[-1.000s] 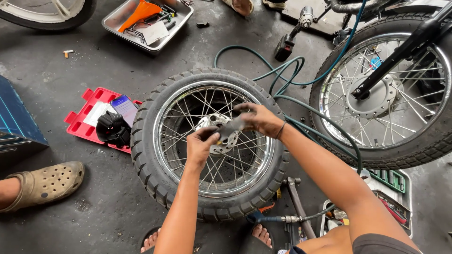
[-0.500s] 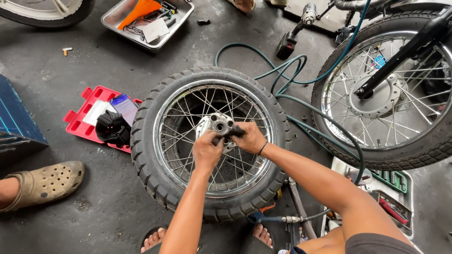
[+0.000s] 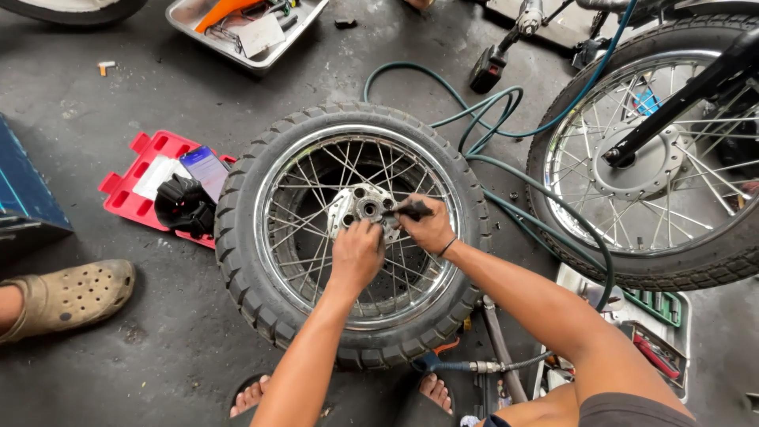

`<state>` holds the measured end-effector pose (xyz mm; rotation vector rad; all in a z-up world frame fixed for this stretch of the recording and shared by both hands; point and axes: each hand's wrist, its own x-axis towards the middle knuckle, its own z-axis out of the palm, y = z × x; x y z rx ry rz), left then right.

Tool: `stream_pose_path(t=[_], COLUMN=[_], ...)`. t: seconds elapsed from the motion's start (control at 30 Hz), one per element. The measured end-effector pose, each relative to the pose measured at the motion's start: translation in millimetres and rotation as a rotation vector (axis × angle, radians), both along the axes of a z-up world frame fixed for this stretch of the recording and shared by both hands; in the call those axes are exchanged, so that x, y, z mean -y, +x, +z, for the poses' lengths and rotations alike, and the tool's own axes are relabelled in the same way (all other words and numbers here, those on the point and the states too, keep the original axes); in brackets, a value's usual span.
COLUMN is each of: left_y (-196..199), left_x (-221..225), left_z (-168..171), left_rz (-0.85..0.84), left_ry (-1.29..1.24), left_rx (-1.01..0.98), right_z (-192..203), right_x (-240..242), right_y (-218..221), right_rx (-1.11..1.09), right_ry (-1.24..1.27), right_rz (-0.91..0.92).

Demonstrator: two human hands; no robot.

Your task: Inspecting and cleaning the hub components of a motorcycle wheel, including checking the fit of a sprocket.

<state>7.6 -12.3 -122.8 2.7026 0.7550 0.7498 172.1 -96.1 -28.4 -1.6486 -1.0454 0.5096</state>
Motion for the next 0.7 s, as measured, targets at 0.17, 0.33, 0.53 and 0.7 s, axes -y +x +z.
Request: stream_pose_path(t=[0.17, 0.33, 0.53, 0.7], left_y=[40.4, 84.3, 87.0, 93.4], left_x=[-38.9, -46.3, -47.1, -60.1], left_z=[22.0, 20.5, 16.1, -8.4], left_rz=[0.001, -0.034, -0.063, -0.133], left_ry=[0.176, 0.357, 0.303, 0.376], left_rx=[-0.181, -0.369, -0.518, -0.465], right_z=[20.5, 36.7, 38.4, 46.8], right_x=[-4.1, -5.2, 6.0, 16.1], right_y=[20.3, 43.4, 71.7, 68.4], right_rx=[0.066, 0.127, 0.236, 0.175], right_ry=[0.003, -0.007, -0.060, -0.062], right_rz=[-0.067, -0.209, -0.339, -0.251])
